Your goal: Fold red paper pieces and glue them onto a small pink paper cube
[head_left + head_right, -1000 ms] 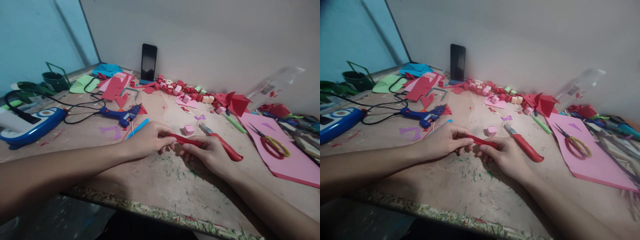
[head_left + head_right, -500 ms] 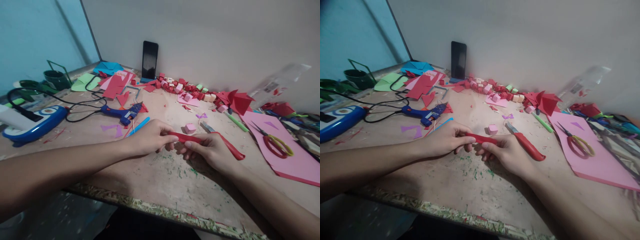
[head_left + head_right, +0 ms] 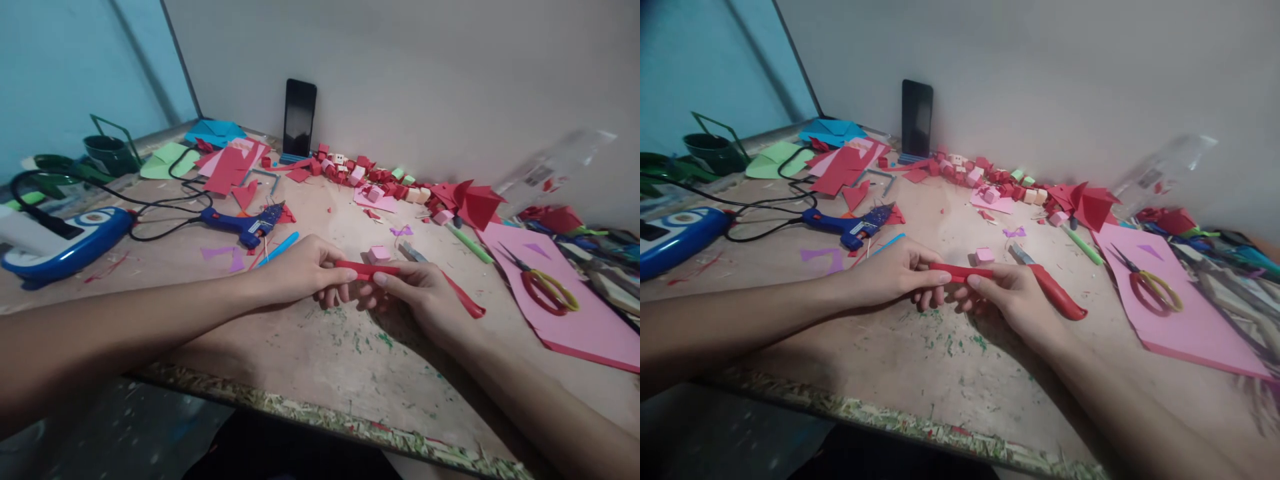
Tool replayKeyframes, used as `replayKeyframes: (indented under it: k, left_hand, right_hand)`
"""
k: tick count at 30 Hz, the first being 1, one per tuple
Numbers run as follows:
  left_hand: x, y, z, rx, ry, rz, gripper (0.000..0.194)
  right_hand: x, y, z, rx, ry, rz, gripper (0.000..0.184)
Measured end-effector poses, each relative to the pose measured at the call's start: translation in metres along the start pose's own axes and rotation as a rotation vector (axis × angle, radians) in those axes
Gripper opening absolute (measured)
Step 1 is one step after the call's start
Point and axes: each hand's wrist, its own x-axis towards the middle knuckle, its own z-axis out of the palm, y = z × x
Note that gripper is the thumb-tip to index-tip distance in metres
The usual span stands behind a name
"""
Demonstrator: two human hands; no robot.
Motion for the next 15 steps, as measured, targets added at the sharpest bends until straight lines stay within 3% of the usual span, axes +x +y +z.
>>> replayKeyframes:
  k: [5, 10, 15]
  left_hand:
    - [0.0014, -0.0015, 0.0012, -0.025, 0.088, 0.039, 0.014]
    - [0.0019, -0.0054, 0.0025, -0.049, 0.064, 0.067, 0.010]
    - [-0.0005, -0.0047, 0.0076, -0.093, 0.150, 0.022, 0.008]
  right_hand:
    - [-0.0030, -0.0006, 0.0081, -0.009, 0.042, -0.020, 0.024]
    - [-0.0022, -0.0029, 0.0106, -0.015, 0.055, -0.032, 0.020]
    - [-0.0014, -0.0020, 0.0092, 0.044, 0.051, -0.018, 0.019]
